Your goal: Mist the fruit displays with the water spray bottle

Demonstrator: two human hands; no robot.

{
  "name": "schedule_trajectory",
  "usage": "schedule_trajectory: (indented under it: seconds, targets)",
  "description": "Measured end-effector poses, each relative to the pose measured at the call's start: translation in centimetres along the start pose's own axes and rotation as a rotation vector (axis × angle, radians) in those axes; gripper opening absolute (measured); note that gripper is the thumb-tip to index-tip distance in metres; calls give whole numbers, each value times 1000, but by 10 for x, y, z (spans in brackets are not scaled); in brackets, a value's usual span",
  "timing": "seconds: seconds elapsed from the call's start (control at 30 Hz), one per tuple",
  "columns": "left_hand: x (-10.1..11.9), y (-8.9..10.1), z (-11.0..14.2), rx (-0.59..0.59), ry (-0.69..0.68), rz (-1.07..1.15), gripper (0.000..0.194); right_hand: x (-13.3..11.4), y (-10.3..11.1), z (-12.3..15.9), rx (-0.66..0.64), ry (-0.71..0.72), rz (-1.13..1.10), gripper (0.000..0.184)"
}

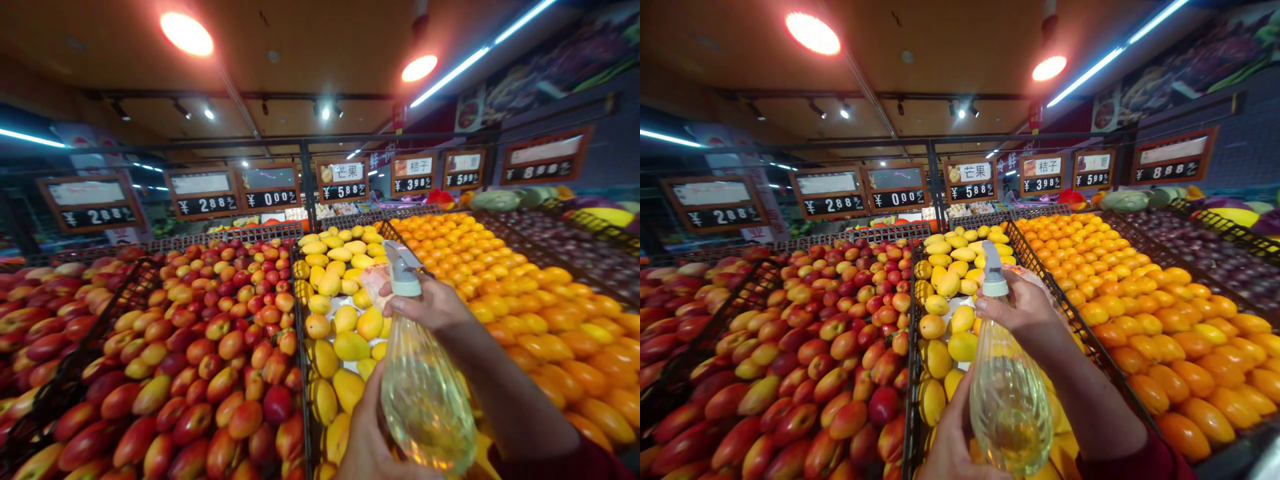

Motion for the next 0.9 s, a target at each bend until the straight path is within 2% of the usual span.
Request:
schedule_trajectory:
  seconds: [0.1,0.3,0.4,0.43,0.47,0.53,0.63,0.7,0.77,0.83,0.87,0.9]
  targets:
    - [-11,4,-8,-4,-13,40,100,4,5,-6,-17,-3,4,28]
    - [-34,19,-16,28,56,14,111,22,10,-16,-44,19,-34,28]
    - [-53,37,-12,93,88,-170,118,34,12,-19,-22,36,-27,25]
    - [-61,44,-10,90,70,-232,129,38,11,-19,-15,42,-45,23]
    - [-70,50,-7,66,67,-237,130,41,10,-19,-12,50,-70,22]
    - [-89,64,-1,96,123,-269,121,44,7,-18,-19,55,-116,20]
    - [-102,76,5,96,28,-217,121,46,3,-17,-36,38,-111,20]
    - [-100,77,7,63,-25,-169,126,46,0,-16,-41,18,-86,20]
    - [-91,73,6,61,9,-179,128,45,-2,-17,-46,15,-59,20]
    - [-77,66,3,99,102,-227,127,44,-2,-17,-42,20,-36,18]
    - [-67,62,1,160,97,-210,129,44,-2,-16,-34,17,-27,18]
    - [-59,58,-1,164,93,-169,126,44,-1,-16,-22,10,-22,18]
Point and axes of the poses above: each hand's wrist, its own z-axis away from the middle knuckle, its own y-axis out of the back of the hand, x = y × z, the point moved 3 cm from there along -z, towards the middle knuckle, and after that the axes turned 6 degrees about -z, right-handed, at the moved point
